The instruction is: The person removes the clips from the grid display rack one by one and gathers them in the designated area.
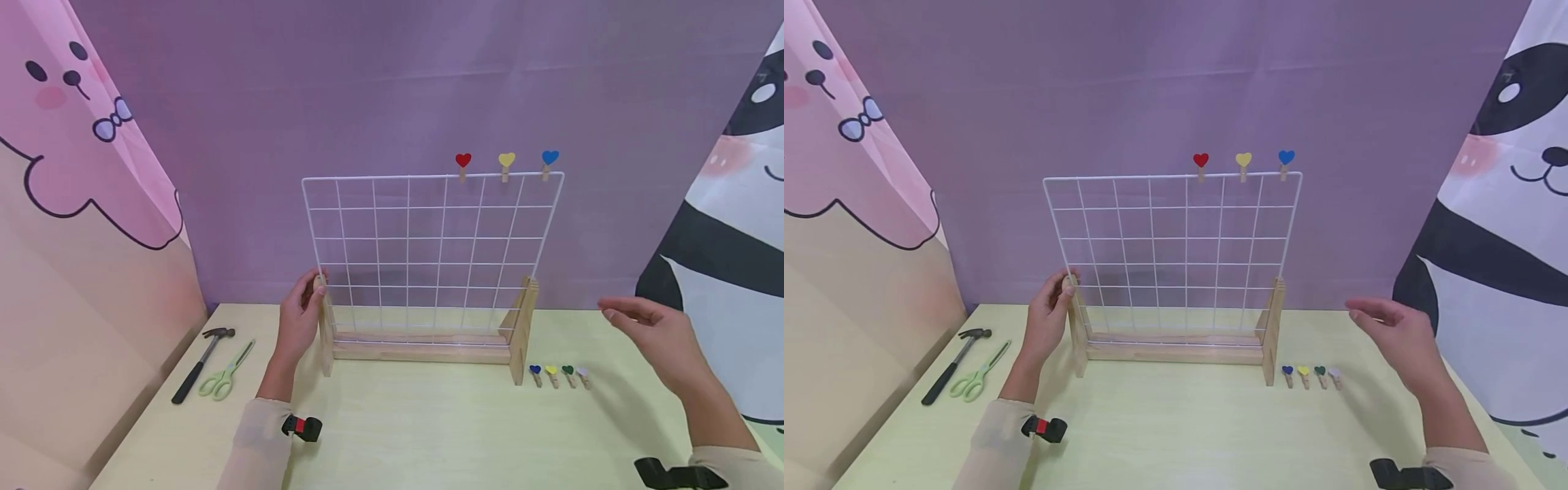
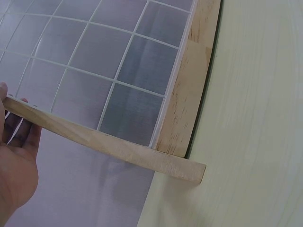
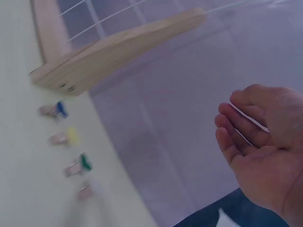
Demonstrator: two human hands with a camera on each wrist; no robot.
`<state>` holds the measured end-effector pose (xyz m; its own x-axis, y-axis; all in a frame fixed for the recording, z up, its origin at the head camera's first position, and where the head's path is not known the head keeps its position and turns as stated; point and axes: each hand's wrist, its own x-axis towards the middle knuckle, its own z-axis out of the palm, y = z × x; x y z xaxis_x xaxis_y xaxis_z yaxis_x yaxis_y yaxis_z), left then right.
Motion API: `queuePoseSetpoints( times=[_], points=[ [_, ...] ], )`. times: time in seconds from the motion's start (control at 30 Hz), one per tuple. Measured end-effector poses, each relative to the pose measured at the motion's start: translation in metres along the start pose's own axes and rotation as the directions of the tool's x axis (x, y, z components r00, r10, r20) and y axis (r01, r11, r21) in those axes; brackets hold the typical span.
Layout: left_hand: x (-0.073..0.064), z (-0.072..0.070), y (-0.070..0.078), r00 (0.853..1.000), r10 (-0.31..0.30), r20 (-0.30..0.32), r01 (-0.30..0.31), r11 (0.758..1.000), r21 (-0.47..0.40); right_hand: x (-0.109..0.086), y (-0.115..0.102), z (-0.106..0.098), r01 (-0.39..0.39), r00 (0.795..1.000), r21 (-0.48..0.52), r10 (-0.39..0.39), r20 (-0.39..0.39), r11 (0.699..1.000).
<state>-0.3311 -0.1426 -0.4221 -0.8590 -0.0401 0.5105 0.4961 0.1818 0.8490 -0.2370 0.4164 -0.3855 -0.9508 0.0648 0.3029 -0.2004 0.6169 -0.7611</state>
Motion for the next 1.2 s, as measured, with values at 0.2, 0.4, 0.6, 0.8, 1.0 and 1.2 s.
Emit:
queuePoseSetpoints(
  times=[0.2, 0.4, 0.6, 0.8, 1.0, 1.2],
  points=[
    [0.0, 0.0, -0.001, 1.0, 0.003, 0.002, -0.003, 1.0, 0.005, 0.015, -0.042, -0.017, 0.004, 1.0, -0.031, -0.004, 0.002, 1.0],
    [-0.002, 0.0, -0.001, 1.0, -0.007, 0.0, 0.007, 1.0, 0.012, 0.026, -0.077, -0.025, -0.012, 1.0, -0.077, 0.01, -0.019, 0.997],
    [-0.002, 0.0, -0.001, 1.0, -0.02, 0.0, 0.02, 1.0, 0.02, 0.039, -0.112, -0.028, 0.042, 0.995, -0.082, -0.049, -0.087, 0.996],
    [0.001, 0.0, -0.001, 1.0, -0.008, -0.006, 0.008, 1.0, 0.023, 0.05, -0.143, -0.031, 0.15, 0.983, -0.035, -0.153, -0.102, 0.988],
    [0.001, 0.001, -0.001, 1.0, -0.003, -0.006, 0.003, 1.0, 0.005, 0.058, -0.172, -0.032, 0.218, 0.973, 0.072, -0.211, -0.094, 0.973],
    [0.0, 0.001, -0.001, 1.0, -0.016, -0.014, 0.017, 1.0, 0.019, 0.066, -0.196, -0.033, 0.236, 0.969, 0.11, -0.227, -0.093, 0.965]
  ],
)
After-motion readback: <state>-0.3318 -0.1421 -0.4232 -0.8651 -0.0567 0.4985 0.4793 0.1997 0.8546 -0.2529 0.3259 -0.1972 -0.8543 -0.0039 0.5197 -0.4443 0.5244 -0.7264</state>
